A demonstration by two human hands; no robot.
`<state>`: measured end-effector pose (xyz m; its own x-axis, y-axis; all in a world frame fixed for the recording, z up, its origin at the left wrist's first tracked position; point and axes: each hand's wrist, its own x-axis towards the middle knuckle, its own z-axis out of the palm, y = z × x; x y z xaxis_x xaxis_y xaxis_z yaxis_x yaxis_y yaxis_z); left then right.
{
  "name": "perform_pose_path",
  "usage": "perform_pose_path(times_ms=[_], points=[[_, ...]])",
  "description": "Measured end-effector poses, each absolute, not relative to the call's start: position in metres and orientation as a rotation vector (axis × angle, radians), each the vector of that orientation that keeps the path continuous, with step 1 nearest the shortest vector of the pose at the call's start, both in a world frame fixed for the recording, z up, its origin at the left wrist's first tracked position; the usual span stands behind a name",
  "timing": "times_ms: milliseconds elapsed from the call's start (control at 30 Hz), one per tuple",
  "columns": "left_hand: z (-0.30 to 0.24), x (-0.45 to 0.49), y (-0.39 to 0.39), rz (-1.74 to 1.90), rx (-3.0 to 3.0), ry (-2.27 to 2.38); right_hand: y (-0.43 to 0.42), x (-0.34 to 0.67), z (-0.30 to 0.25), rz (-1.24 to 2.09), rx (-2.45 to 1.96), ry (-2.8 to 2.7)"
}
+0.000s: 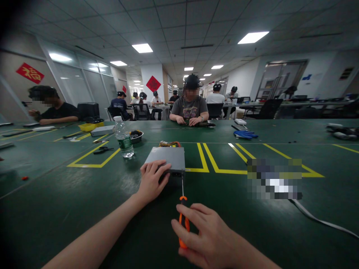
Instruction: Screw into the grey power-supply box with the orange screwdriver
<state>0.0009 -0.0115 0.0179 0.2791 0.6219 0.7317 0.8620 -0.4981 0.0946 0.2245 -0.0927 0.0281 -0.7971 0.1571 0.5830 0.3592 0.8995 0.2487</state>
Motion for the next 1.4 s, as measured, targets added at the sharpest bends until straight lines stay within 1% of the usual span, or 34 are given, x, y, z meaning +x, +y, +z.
perform_pose_path(times_ms=[100,333,533,767,900,1000,1167,1400], points=[[0.018,0.001,-0.011,-1.058,-2.225,-1.343,-0.094,0.223,0.030,-0.510,-0.345,-2.450],[0.018,0.001,-0.011,-1.063,-2.216,-1.340,-0.092,0.224,0.026,-0.424,-0.358,-2.435],[0.017,0.001,-0.011,-1.063,-2.228,-1.344,-0.094,0.221,0.031,-0.461,-0.347,-2.479],[0.017,0.001,-0.011,-1.055,-2.234,-1.358,-0.093,0.222,0.025,-0.404,-0.368,-2.437],[0.017,0.001,-0.011,-1.055,-2.237,-1.352,-0.094,0.222,0.031,-0.469,-0.360,-2.509],[0.017,0.001,-0.010,-1.053,-2.231,-1.346,-0.095,0.222,0.030,-0.502,-0.358,-2.449],[0.016,0.001,-0.010,-1.051,-2.221,-1.342,-0.093,0.222,0.021,-0.469,-0.418,-2.357],[0.017,0.001,-0.010,-1.062,-2.233,-1.341,-0.093,0.220,0.032,-0.477,-0.358,-2.478]])
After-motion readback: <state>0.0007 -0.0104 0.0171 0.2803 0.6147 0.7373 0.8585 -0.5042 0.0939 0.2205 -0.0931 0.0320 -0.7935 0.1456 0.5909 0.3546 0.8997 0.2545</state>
